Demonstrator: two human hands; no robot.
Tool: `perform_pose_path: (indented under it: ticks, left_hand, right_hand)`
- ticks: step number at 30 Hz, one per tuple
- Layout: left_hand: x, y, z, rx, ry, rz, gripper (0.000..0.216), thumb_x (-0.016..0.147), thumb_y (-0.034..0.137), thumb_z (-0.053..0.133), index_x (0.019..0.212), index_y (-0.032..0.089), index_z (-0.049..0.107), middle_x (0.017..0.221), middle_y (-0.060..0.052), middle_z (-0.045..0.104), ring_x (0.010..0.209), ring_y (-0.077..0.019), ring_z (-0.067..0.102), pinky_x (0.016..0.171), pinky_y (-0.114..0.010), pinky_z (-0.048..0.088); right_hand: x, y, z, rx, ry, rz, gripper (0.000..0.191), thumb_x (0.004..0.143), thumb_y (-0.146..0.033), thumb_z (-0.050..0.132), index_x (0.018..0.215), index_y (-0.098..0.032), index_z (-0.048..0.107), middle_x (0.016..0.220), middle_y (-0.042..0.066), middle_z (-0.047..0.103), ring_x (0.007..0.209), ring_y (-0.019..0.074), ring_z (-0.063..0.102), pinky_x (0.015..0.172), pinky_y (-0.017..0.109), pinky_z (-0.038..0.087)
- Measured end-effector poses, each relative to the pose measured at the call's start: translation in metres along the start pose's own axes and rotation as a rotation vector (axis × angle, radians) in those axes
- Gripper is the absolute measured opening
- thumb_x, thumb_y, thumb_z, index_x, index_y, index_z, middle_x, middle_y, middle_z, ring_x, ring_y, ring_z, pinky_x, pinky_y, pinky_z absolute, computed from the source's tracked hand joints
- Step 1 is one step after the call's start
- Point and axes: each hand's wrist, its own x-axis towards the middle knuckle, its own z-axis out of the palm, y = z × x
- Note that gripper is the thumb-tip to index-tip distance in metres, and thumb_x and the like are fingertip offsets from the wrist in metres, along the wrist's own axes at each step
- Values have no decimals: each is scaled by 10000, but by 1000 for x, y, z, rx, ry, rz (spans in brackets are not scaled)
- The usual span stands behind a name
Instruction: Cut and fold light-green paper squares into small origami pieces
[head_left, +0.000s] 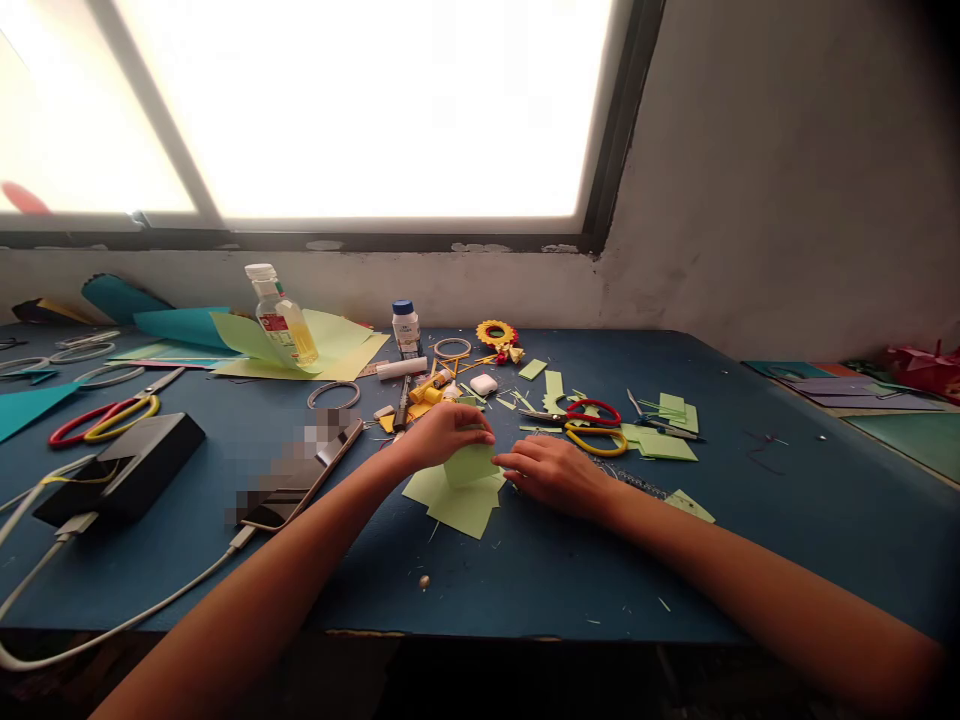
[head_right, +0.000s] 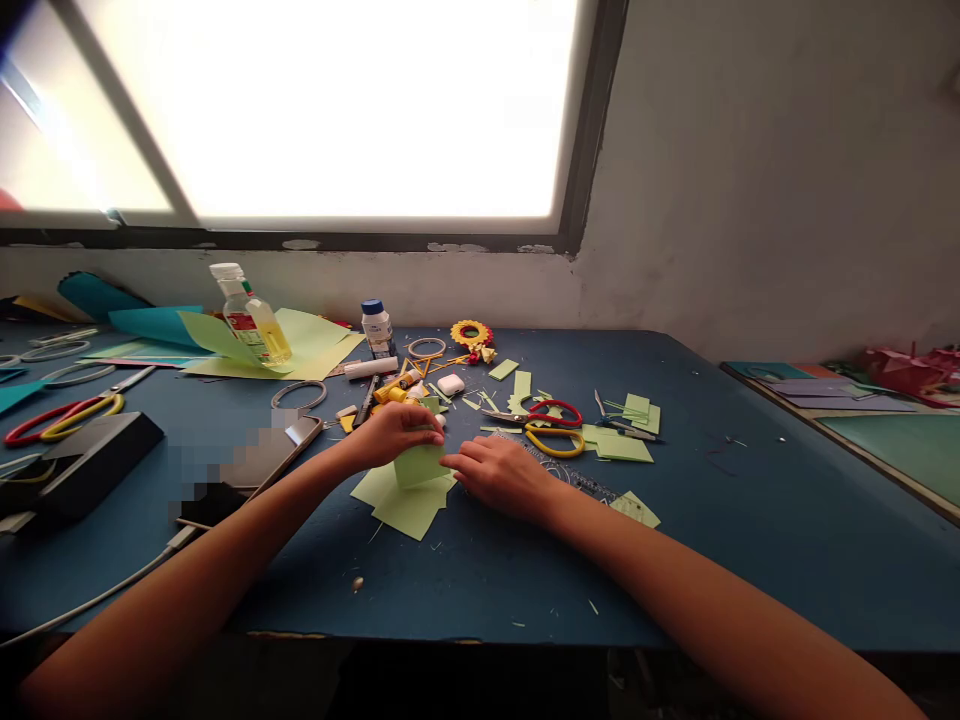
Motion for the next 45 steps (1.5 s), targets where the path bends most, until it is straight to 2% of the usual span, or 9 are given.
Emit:
perform_pose_path:
  ticks: [7,10,15,20,27,32,34,39,45]
  left_hand:
    - [-4,16,20,-307,45,-44,414,732,522,629,867,132,655,760,-29,635,685,-139,572,589,-231,434]
    - [-10,28,25,-336,13,-41,470,773,538,581,1023,142,624,861,-55,646,742,-159,599,623,-251,457]
    - [-19,40,29,-205,87,13,665,611,429,780,1184,185,547,1178,-99,580,1028,-242,568,832,-332,475]
    - [-21,42,34,-279,82,14,562,694,421,723,1171,183,547,1157,-101,598,988,-239,590,775,-337,511]
    - [-17,40,42,-528,261,56,465,677,324,757,1080,165,590,1085,-76,617,949,-207,608,772,-322,527]
    - [-19,43,45,-620,281,132,491,659,233,772,1101,173,566,1098,-65,609,962,-201,610,776,-310,540]
    - [-20,44,47,-619,270,136,498,673,229,763,1120,168,553,1100,-75,605,960,-207,616,768,-312,547]
    - [-22,43,48,-572,267,98,550,679,267,766,1167,190,523,1151,-84,614,916,-199,641,773,-323,548]
    - [-20,41,48,-623,196,-11,359,680,307,763,969,132,643,880,-59,714,776,-165,660,725,-290,540]
  right_hand:
    - [2,-7,-18,397,102,262,236,905,-255,475,1042,-232,666,969,77,684,846,205,634,703,313,499]
    - [2,-13,-31,570,157,382,191,878,-332,539,926,-230,693,930,56,693,806,197,639,650,293,499]
    - [-2,-15,-37,683,310,587,183,813,-375,621,835,-210,696,936,67,691,839,218,643,666,312,526]
    - [-8,-13,-36,880,402,692,228,757,-426,674,781,-200,681,964,70,687,907,239,637,778,360,531]
    - [-5,-17,-35,1088,478,839,303,680,-445,737,638,-181,594,757,32,653,710,166,612,712,327,539]
    - [-4,-18,-31,1282,556,871,394,623,-376,794,923,-199,610,769,2,638,715,150,624,697,312,554]
    - [-3,-19,-31,1299,508,874,440,619,-382,792,981,-189,633,797,19,652,722,156,625,683,310,554]
    - [-1,-22,-35,1219,490,902,283,614,-415,784,725,-177,678,723,16,652,653,148,600,659,317,548]
    - [-4,-18,-35,1147,520,906,299,640,-446,764,677,-181,632,682,15,640,635,148,594,640,300,546]
